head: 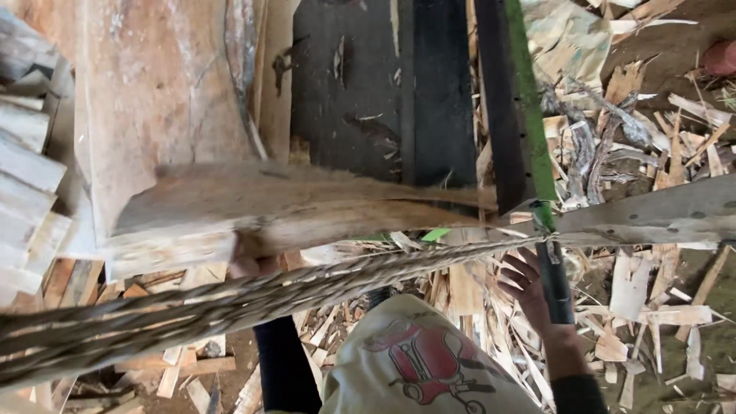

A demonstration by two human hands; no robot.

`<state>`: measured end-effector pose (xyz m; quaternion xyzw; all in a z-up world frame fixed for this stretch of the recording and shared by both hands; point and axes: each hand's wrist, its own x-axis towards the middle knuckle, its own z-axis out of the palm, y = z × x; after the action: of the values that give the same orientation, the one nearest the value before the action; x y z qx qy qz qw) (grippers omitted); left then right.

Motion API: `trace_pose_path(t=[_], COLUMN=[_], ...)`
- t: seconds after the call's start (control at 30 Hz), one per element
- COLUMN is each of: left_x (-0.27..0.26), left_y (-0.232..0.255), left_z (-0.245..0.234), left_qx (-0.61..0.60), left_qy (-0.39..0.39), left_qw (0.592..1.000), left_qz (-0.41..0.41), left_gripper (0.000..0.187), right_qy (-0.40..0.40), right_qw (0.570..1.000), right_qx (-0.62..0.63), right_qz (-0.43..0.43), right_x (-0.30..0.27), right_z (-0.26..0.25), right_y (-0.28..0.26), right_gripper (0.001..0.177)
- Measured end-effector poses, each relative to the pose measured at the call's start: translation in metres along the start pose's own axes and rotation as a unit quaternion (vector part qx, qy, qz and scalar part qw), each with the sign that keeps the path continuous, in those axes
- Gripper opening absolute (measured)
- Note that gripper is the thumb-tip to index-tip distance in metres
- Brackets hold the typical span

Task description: The person uses a two-person crosscut saw to cut a long wooden plank into shorter sections. They repeatedly position the plank on a metal frame, pull the saw back and forth to cut through the wood, and then move the cut pieces aside. The process is repeated multiple times throughout the clip.

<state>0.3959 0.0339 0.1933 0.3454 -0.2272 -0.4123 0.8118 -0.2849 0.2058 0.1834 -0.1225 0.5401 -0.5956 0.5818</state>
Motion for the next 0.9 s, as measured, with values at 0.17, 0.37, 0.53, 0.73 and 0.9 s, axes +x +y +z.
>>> trace_pose_path(t=[0.17,0.37,0.53,0.73,0.9], left_x=[0.034,0.075,-0.012,-0.046,-0.023], left_y=[0.009,0.002,-0.019,-0.043,-0.081], left_z=[-0.010,-0.034,0.104,0.122,0.046], left_qx=[0.007,0.015,-0.177,0.013,-0.076], left_qy=[-0.042,-0.090,-0.061,0.136,-0.009], left_qw=[0.997,0.982,0.981,0.989,0.994], left_qz=[0.066,0.168,-0.038,-0.056,-0.075], left_gripper=[0.041,0.040,0.031,0.025,0.029], right_qy=[-0.111,-0.078,-0.073,-0.107,-0.130], right_qw=[0.993,0.988,0.988,0.981,0.969], right_qx=[-0.009,-0.114,-0.109,-0.147,-0.208], right_qz=[0.044,0.063,0.080,0.061,0.025], right_x=[-0.031,-0.026,-0.025,-0.028,-0.036], right_z=[0.015,0.010,0.016,0.019,0.030], right_y=[-0.072,-0.075,-0.080,-0.087,-0.095], right_gripper=[0.068,0.057,0.047,0.038,0.044])
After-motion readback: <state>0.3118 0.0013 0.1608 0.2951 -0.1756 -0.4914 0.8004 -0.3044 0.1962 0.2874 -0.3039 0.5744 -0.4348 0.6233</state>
